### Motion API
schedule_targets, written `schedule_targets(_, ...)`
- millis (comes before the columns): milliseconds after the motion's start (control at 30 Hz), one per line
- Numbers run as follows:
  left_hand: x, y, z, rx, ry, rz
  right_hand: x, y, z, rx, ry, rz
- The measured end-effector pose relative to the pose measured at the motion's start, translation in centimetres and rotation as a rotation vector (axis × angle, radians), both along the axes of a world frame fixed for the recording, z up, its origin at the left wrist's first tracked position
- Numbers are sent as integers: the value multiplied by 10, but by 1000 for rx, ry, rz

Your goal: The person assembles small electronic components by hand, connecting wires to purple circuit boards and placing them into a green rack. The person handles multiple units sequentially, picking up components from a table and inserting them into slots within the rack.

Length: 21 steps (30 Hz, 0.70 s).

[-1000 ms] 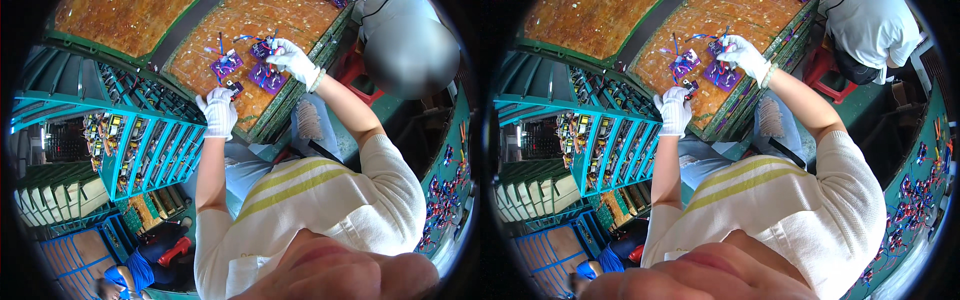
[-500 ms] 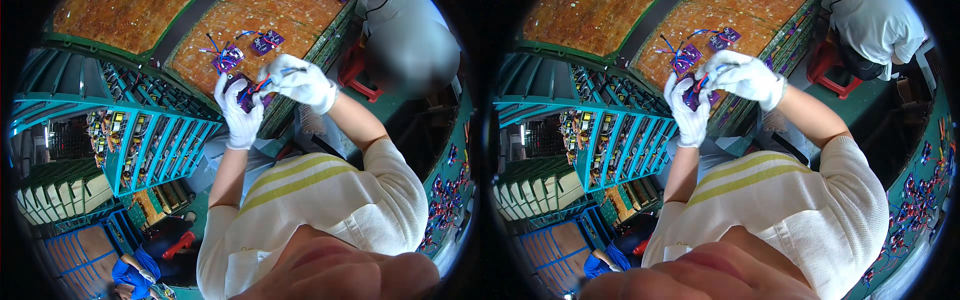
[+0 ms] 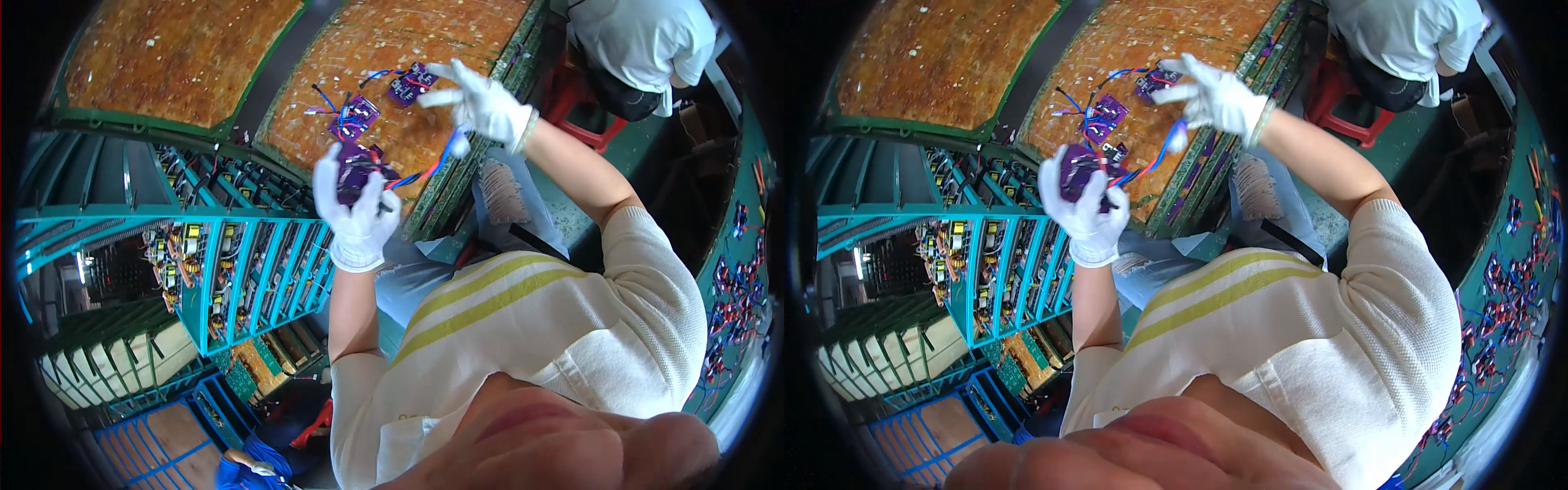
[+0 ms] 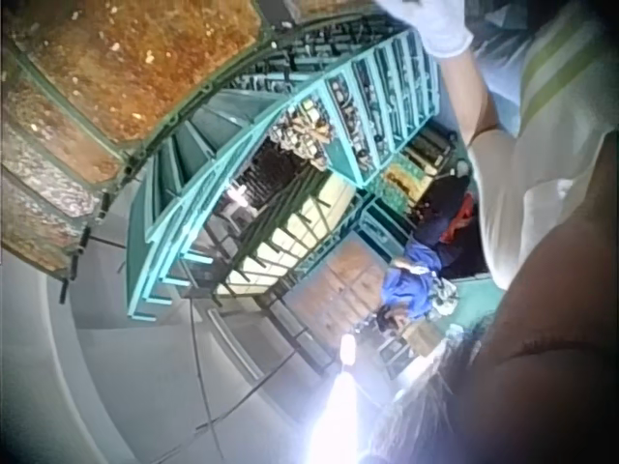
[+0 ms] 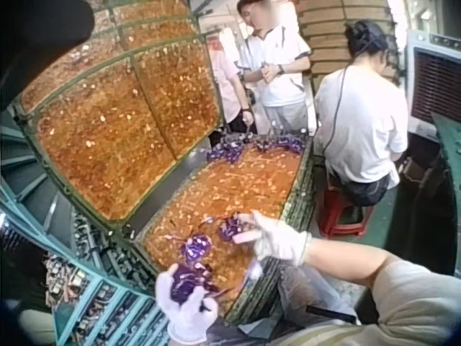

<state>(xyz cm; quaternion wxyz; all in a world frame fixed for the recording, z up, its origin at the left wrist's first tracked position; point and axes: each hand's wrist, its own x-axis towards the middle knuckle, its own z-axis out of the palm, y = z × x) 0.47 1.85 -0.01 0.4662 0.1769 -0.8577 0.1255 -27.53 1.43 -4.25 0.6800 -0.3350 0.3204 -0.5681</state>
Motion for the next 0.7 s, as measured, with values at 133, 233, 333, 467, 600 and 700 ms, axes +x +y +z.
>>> schedule_targets(133,-7,-15,18,-57,3,85,-6,-6,8,10,-28,329)
schedule_targets(233,-16,-31,35,-182,-186,-18,24,-10,7,94,-220,880)
schedule_targets(333,-16,-29,38,95,-52,-49,33,3,41,177,-147,968)
schedule_targets(467,-9,-29,67,-191,-234,-202,39,32,69,-292,244,986)
schedule_targets(600,23,-3,81,-151,-417,38,44,28,68,-90,246,1058)
schedule_targets(700,38,-4,70,174,-627,123,44,0,79,-548,1219,746)
